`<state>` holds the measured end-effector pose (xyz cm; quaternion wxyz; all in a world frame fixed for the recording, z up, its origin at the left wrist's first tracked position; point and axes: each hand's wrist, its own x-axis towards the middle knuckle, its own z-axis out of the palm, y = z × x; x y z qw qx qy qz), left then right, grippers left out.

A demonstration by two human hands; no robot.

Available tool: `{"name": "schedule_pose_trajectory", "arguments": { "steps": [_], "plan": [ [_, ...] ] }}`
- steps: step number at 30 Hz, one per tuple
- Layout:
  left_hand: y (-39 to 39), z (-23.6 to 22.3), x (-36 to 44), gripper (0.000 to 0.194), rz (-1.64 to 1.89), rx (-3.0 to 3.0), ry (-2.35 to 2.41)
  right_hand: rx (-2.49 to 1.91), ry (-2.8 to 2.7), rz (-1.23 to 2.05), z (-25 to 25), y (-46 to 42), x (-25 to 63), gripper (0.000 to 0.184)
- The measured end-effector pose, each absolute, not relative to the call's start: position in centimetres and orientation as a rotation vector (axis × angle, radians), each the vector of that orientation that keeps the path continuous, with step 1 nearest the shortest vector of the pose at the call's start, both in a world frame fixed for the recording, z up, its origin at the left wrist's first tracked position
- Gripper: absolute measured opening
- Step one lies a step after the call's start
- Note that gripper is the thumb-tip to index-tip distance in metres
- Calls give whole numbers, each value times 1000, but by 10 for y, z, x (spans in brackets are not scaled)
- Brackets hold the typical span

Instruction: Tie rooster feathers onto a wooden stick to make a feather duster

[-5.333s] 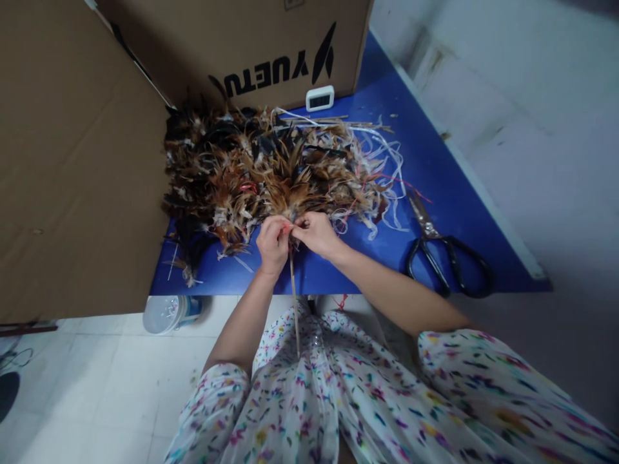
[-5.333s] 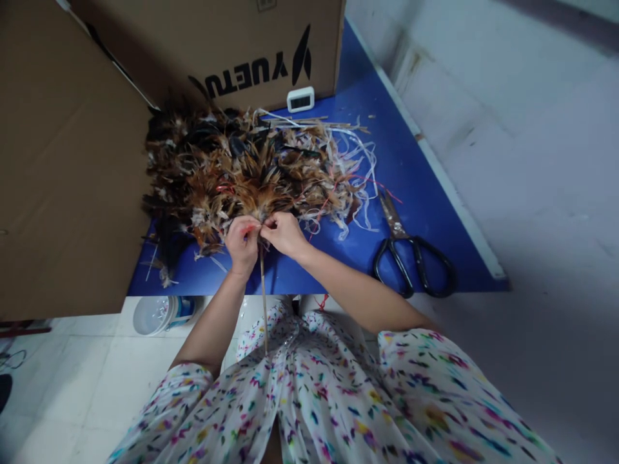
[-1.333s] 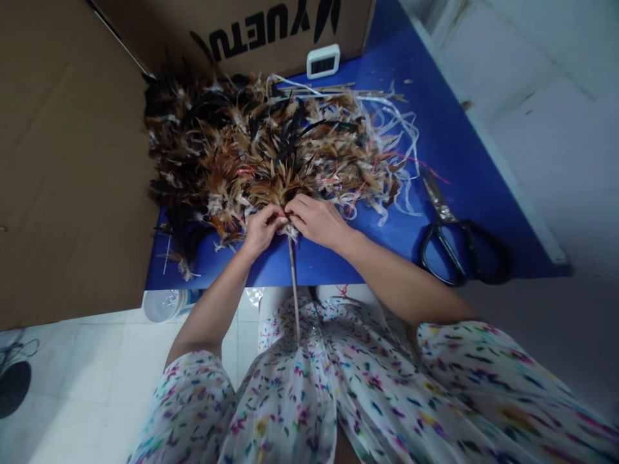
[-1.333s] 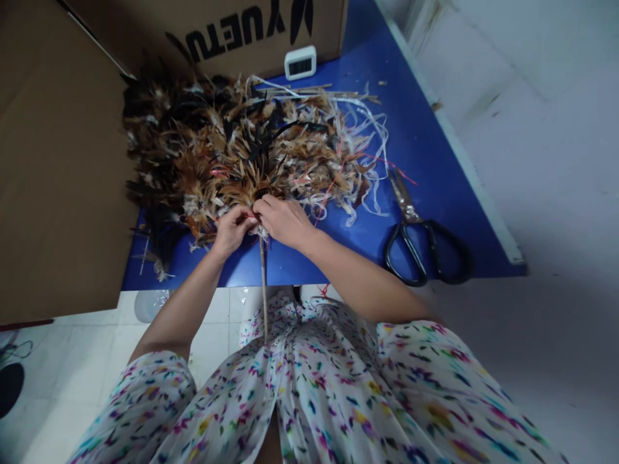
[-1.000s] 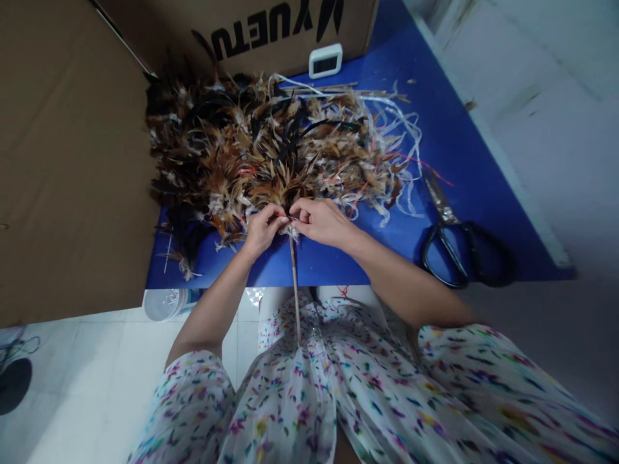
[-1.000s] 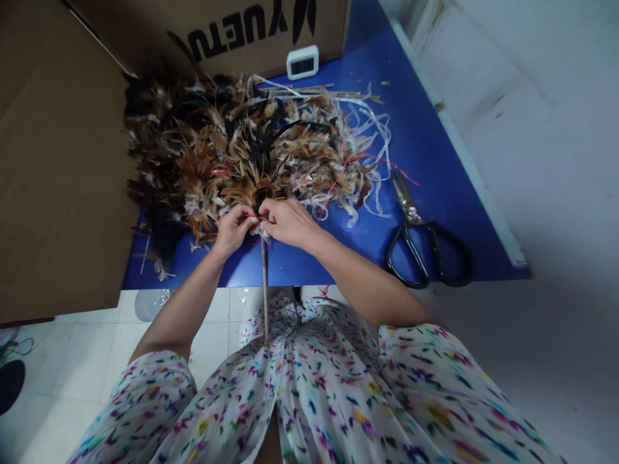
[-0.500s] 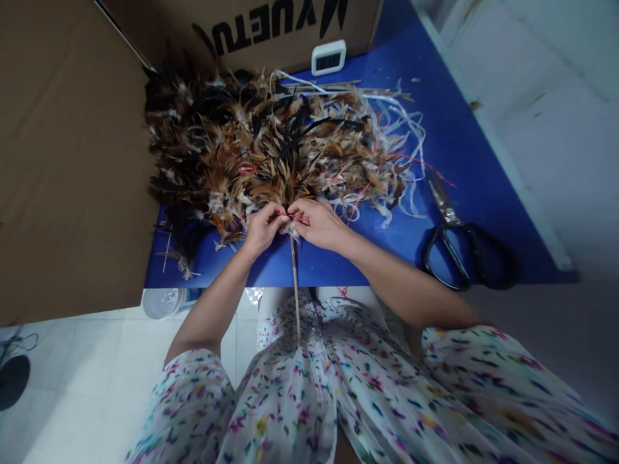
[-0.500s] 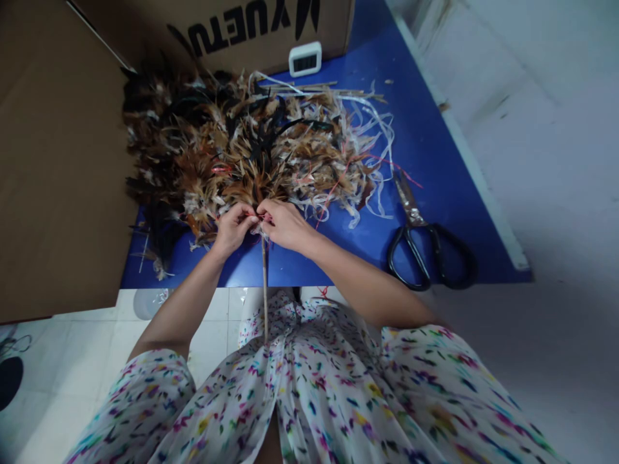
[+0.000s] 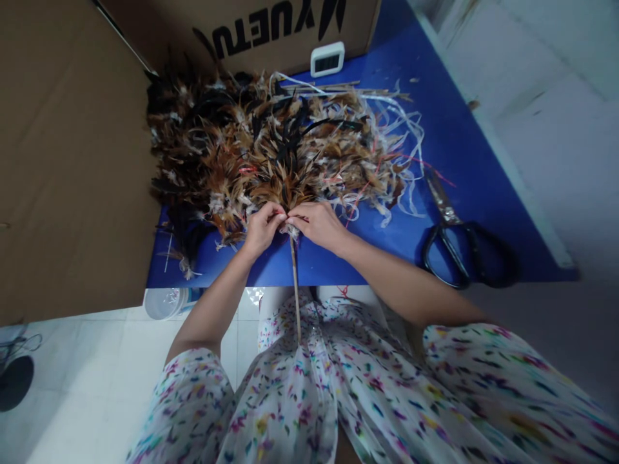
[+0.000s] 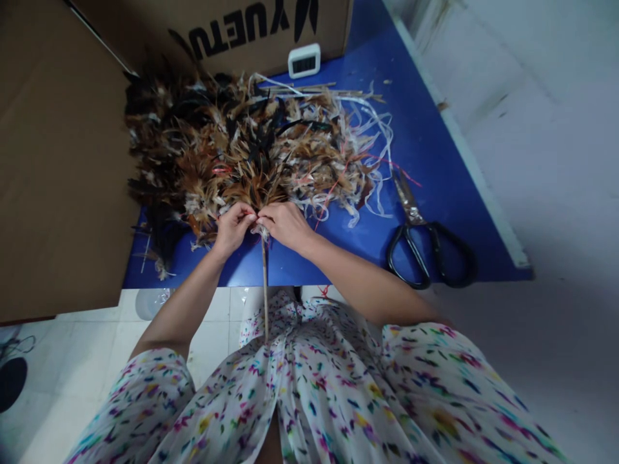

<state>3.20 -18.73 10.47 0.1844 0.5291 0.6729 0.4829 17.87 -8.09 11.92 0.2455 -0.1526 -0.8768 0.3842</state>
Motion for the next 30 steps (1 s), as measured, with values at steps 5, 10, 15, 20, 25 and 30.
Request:
{"name": "schedule_pose_trajectory", "arguments": {
  "steps": [5,10,15,20,25,30],
  "plan": [
    [-189,110,36,10,1318,1515,1968,-406,-2343,1035,116,-81,176,13],
    [-190,111,39,15,1345,1368,2024,-417,-2309,961,116,-84,173,16],
    [-189,106,40,26,1446,1234,1980,-506,-2250,1052,113,-83,172,14],
    [-192,105,42,19,1445,1285,1973,-545,-2220,1135,111,-81,172,12],
    [-196,109,47,18,1409,1248,1928,-547,-2203,1190,110,-81,171,12],
    [-193,112,51,15,1415,1170,1999,-546,-2210,1195,111,-82,171,12]
  ]
}}
